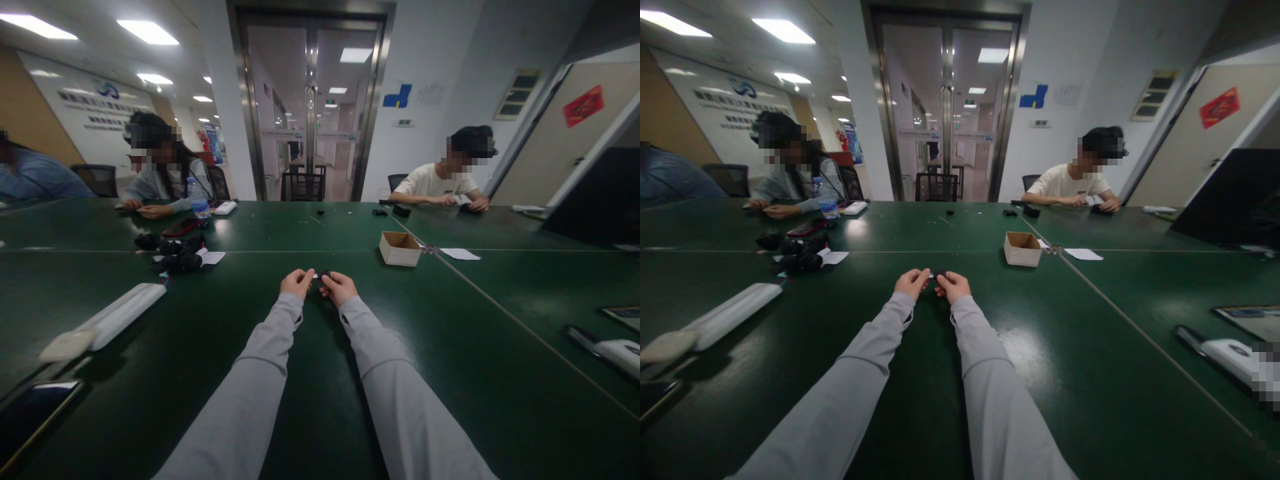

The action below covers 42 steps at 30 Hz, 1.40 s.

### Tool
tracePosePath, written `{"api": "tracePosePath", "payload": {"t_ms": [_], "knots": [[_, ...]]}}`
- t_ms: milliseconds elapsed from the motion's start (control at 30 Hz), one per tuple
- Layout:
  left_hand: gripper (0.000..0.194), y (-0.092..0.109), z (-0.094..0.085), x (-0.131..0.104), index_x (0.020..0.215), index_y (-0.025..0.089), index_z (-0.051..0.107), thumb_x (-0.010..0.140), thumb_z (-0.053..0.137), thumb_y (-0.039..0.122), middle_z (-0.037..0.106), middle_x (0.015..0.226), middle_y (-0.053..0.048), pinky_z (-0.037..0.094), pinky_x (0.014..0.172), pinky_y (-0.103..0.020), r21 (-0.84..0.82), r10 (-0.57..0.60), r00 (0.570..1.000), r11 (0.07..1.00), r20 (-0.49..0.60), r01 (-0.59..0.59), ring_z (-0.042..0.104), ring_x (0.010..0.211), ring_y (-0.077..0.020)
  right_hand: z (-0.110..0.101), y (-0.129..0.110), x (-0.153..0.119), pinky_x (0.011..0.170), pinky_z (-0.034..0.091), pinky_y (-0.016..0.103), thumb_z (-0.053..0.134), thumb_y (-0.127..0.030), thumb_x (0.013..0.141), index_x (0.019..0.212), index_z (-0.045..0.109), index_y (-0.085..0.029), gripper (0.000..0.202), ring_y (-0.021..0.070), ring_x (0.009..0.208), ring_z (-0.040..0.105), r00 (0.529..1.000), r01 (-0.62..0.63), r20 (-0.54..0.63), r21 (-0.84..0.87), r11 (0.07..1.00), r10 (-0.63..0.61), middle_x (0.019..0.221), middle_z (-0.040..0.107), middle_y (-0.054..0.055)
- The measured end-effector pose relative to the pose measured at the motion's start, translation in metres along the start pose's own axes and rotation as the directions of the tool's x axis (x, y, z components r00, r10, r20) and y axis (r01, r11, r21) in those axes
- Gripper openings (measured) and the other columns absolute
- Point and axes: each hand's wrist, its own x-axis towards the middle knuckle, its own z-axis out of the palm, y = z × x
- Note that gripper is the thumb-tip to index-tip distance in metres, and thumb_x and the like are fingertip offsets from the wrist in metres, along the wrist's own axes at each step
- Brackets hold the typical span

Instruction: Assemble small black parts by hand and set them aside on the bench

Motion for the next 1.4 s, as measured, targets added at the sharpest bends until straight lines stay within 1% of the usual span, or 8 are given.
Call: {"api": "tracePosePath", "payload": {"t_ms": [267, 433, 633, 700, 833, 933, 1167, 1400], "knots": [[0.044, 0.009, -0.002, -0.004, 0.055, 0.018, 0.055, 0.075, 0.04, 0.055, 0.055, 0.053, 0.001, 0.036, 0.057, -0.023, 0.155, 0.005, 0.999, 0.988, 0.031, -0.009, 0.051, 0.054, -0.012, 0.0, 0.002, 0.001, 0.036, 0.042, 0.017, 0.076, -0.031, 0.056, 0.071, 0.061, -0.011, 0.029, 0.0093, 0.042, 0.052, 1.0, 0.008, 0.004, -0.027, 1.0, -0.008, 0.058, 0.059, 0.003], [0.048, 0.011, -0.001, -0.005, 0.05, 0.018, 0.051, 0.076, 0.038, 0.056, 0.051, 0.047, 0.001, 0.034, 0.053, -0.024, 0.159, 0.0, 1.0, 0.987, 0.027, -0.005, 0.05, 0.05, -0.0125, -0.002, 0.005, 0.003, 0.036, 0.042, 0.017, 0.077, -0.033, 0.053, 0.072, 0.062, -0.011, 0.033, 0.0096, 0.042, 0.052, 1.0, 0.021, 0.018, -0.013, 1.0, -0.021, 0.058, 0.059, 0.002], [0.051, 0.016, -0.002, -0.008, 0.049, 0.019, 0.049, 0.079, 0.034, 0.057, 0.053, 0.047, -0.001, 0.037, 0.054, -0.025, 0.123, -0.041, 0.999, 0.992, 0.026, 0.037, 0.051, 0.048, -0.0132, -0.001, 0.004, 0.002, 0.037, 0.042, 0.018, 0.076, -0.03, 0.057, 0.072, 0.061, -0.012, 0.028, 0.0095, 0.043, 0.051, 1.0, 0.015, 0.009, -0.02, 1.0, -0.015, 0.058, 0.059, 0.002], [0.046, 0.016, -0.001, -0.009, 0.055, 0.019, 0.051, 0.08, 0.033, 0.053, 0.054, 0.05, -0.001, 0.039, 0.054, -0.024, 0.076, -0.033, 0.999, 0.997, 0.033, 0.031, 0.051, 0.048, -0.0127, -0.001, 0.004, 0.001, 0.036, 0.042, 0.018, 0.075, -0.03, 0.057, 0.071, 0.061, -0.012, 0.027, 0.0093, 0.042, 0.051, 1.0, 0.012, -0.001, -0.015, 1.0, -0.012, 0.058, 0.058, 0.002], [0.022, 0.012, 0.001, -0.008, 0.07, 0.02, 0.051, 0.075, 0.048, 0.041, 0.054, 0.057, 0.003, 0.04, 0.051, -0.021, -0.036, 0.07, 0.997, 0.997, 0.034, -0.069, 0.05, 0.049, -0.0105, 0.0, 0.002, 0.0, 0.035, 0.042, 0.017, 0.075, -0.028, 0.058, 0.071, 0.061, -0.012, 0.025, 0.0087, 0.041, 0.05, 1.0, 0.009, -0.028, 0.003, 1.0, -0.009, 0.059, 0.059, 0.002], [0.017, 0.008, 0.001, -0.006, 0.072, 0.019, 0.051, 0.072, 0.051, 0.036, 0.055, 0.059, 0.002, 0.04, 0.049, -0.02, -0.074, 0.073, 0.997, 0.995, 0.04, -0.07, 0.051, 0.051, -0.0102, 0.0, 0.001, 0.0, 0.036, 0.042, 0.018, 0.075, -0.027, 0.059, 0.07, 0.061, -0.013, 0.023, 0.0089, 0.042, 0.05, 0.999, 0.005, -0.041, 0.0, 1.0, -0.005, 0.058, 0.058, 0.002], [0.031, 0.009, -0.002, -0.006, 0.061, 0.019, 0.05, 0.075, 0.046, 0.046, 0.056, 0.054, 0.002, 0.04, 0.054, -0.021, 0.05, 0.04, 0.998, 0.998, 0.044, -0.042, 0.051, 0.048, -0.0097, 0.001, 0.001, 0.001, 0.035, 0.042, 0.018, 0.074, -0.026, 0.059, 0.069, 0.06, -0.013, 0.021, 0.0087, 0.041, 0.05, 0.999, 0.01, -0.034, 0.0, 1.0, -0.009, 0.057, 0.058, 0.002], [0.042, 0.007, -0.001, -0.004, 0.056, 0.019, 0.05, 0.075, 0.041, 0.055, 0.055, 0.049, 0.002, 0.039, 0.053, -0.022, 0.079, 0.01, 0.998, 0.997, 0.07, -0.016, 0.051, 0.046, -0.0106, 0.0, 0.004, 0.002, 0.036, 0.043, 0.018, 0.074, -0.026, 0.061, 0.07, 0.06, -0.012, 0.021, 0.009, 0.041, 0.05, 1.0, 0.002, -0.002, -0.01, 1.0, -0.002, 0.06, 0.059, 0.002]]}}
